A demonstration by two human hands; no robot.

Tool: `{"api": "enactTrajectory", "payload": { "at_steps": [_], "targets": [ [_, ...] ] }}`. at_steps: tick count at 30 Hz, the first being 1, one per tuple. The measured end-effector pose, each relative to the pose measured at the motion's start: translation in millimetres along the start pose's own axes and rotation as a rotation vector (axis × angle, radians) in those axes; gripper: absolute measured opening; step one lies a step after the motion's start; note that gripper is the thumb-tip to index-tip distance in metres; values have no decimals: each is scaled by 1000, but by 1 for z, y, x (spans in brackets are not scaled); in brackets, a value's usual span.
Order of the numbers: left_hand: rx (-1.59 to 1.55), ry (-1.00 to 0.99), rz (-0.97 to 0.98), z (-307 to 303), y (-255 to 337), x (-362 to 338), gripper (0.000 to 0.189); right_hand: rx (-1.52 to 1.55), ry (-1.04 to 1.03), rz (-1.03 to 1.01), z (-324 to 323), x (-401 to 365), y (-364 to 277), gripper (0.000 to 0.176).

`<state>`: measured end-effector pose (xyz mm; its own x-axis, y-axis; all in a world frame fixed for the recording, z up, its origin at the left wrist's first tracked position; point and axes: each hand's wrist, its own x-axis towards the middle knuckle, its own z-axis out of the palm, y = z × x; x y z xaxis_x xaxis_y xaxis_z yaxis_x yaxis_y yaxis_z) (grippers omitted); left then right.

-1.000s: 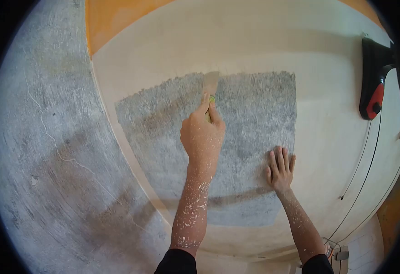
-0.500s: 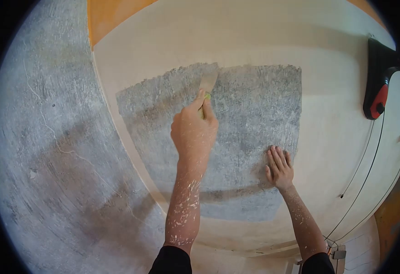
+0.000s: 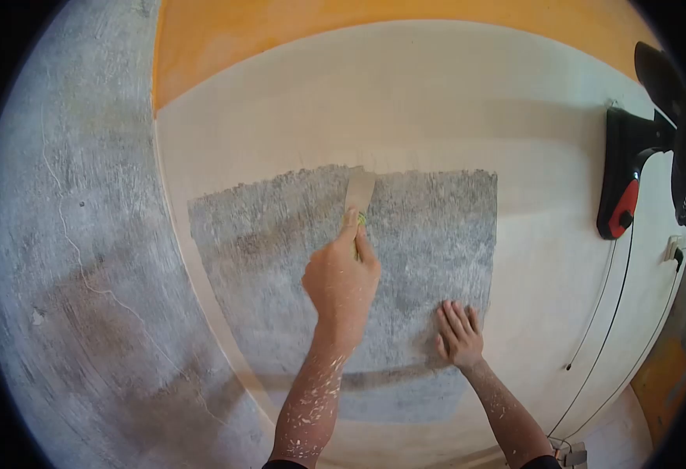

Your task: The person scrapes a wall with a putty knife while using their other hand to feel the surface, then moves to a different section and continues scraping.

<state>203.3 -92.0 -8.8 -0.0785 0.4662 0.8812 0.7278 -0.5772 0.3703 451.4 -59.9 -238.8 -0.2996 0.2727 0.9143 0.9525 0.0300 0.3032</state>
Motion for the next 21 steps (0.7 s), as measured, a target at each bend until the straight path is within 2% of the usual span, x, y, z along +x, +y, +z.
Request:
{"api": "enactTrajectory", "payload": {
  "at_steps": [5,8,11,14,17,20,21],
  "targets": [
    [-23,-165,-124,-15,16,-3,31,-22,-43,-35,-7,-2,-4,48],
    [-13,-65,-33,4,6,-7,31,-33,-45,-61,-8,0,-6,49],
    [2,-188,-88,-12,11,-14,31,-28,-63,-55,-8,-1,-5,50],
    [-6,-94,-55,5,12,-9,31,-27,-42,-56,-7,0,-6,50],
    [-41,-158,-94,-8,14,-10,31,-43,-58,-55,-7,-1,-6,50],
    [-87,-48,-61,5,14,-6,31,-15,-53,-43,-8,1,-7,50],
    [-58,-76,-75,4,12,-9,31,-34,-50,-53,-8,-1,-7,50]
  ]
}}
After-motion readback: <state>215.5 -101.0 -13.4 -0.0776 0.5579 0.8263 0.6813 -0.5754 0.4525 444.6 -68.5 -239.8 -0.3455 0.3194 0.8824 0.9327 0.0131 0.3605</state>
